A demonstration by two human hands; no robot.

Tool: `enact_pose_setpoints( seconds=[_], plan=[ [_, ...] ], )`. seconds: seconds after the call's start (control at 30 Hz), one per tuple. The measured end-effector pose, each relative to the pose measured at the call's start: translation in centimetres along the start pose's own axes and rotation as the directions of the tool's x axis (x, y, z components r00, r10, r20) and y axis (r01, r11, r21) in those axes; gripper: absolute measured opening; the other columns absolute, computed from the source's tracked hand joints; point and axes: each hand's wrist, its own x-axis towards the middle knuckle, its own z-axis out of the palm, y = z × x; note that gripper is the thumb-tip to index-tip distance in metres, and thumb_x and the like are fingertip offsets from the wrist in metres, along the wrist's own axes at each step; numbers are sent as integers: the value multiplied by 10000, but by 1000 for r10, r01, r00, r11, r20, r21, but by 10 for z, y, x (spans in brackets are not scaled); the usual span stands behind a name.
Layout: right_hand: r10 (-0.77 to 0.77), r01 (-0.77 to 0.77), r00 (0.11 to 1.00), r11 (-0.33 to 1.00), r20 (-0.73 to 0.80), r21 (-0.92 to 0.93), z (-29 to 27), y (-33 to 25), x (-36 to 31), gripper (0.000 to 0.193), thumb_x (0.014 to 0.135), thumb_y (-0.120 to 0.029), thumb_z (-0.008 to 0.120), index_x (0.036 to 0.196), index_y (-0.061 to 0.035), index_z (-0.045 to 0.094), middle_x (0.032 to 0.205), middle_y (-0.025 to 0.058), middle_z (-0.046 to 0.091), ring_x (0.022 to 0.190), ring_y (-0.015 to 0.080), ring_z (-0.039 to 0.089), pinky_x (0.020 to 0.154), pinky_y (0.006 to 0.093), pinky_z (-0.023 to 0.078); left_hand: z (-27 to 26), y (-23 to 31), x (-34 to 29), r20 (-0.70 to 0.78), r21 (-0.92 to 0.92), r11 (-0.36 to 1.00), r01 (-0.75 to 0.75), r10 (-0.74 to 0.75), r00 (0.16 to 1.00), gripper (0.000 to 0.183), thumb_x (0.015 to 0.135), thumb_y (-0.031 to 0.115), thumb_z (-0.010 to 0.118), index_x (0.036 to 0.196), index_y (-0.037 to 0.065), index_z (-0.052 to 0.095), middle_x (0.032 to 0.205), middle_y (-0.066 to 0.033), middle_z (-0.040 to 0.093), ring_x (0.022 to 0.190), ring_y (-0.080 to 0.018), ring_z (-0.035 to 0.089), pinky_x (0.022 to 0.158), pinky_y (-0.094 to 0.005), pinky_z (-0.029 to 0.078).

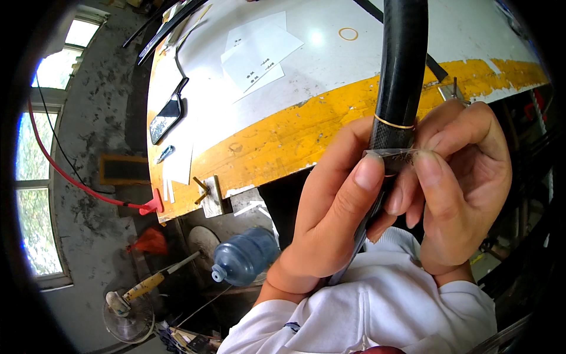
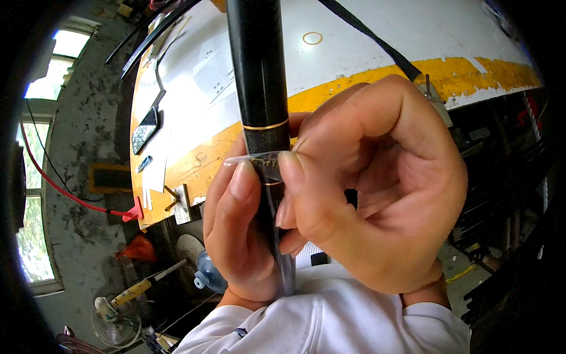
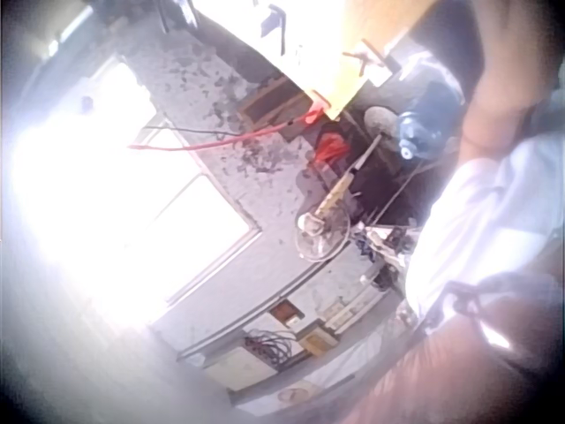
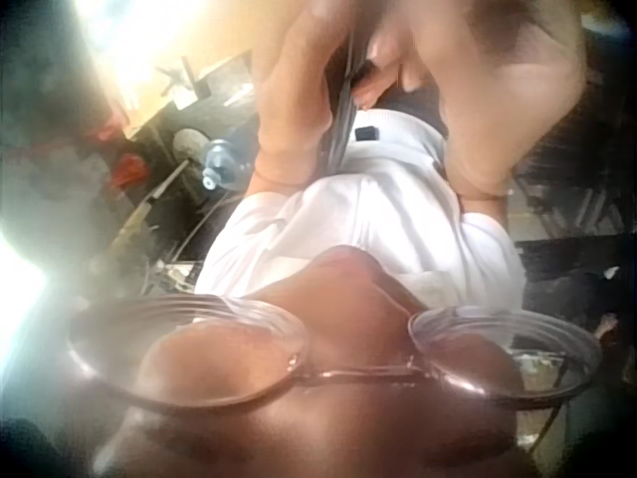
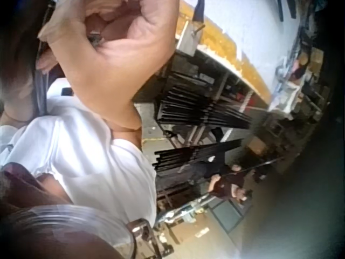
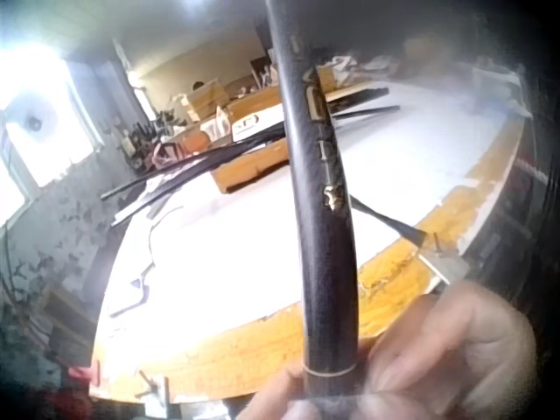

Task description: The person picks up long black rods and applies small transparent labels with gold text to them by hand, then places the labeled rods onto a rack with others.

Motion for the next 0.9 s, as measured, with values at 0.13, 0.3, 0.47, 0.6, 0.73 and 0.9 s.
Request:
enact_pose_setpoints(
  seconds=[0.13,0.3,0.47,0.6,0.73,0.9],
  plan=[
    [47,-46,999,998,-22,36,1,-4,-2,128,877,-17,543,974,-6,460,817,80,512,540,41,463,469,155,372,-3,-4,1,11,13,1000,-24,24,1000,396,1021,315,436,1244,-6,371,798,-112,563,539,-84,449,470,-184,328],
    [160,-160,985,987,-68,-1,-1,-15,-4,142,854,-57,578,953,-6,492,826,61,499,568,32,396,495,156,311,-5,-3,-1,-11,-28,999,28,-28,1000,379,1006,325,451,1208,14,374,742,-124,557,458,-76,396,442,-193,308],
    [207,-208,978,978,-36,-8,-5,-13,-6,119,857,-104,591,881,-18,512,823,56,491,554,33,381,487,166,283,-5,-3,0,-19,-10,1000,23,-23,1000,397,997,341,465,1209,17,376,734,-121,552,461,-75,394,435,-194,297],
    [206,-206,978,979,-39,-1,-6,-12,-7,129,867,-123,592,850,-28,507,799,50,480,524,30,365,467,176,273,-1,-4,0,-20,6,1000,4,-4,1000,400,996,348,461,1213,23,375,719,-120,547,461,-75,389,431,-194,291],
    [166,-165,984,986,-64,20,-6,-10,-8,146,872,-136,592,824,-33,500,784,54,485,506,27,355,449,184,267,-6,-9,1,41,-45,999,0,2,999,399,995,350,454,1216,28,373,708,-130,548,436,-76,366,416,-199,281],
    [120,-118,990,993,-72,26,-5,-2,-8,154,871,-138,598,807,-33,505,790,57,501,515,28,355,457,188,271,-3,-10,-4,7,-188,980,71,-71,997,390,992,349,451,1202,29,377,697,-141,550,401,-77,337,392,-209,270]
  ],
)
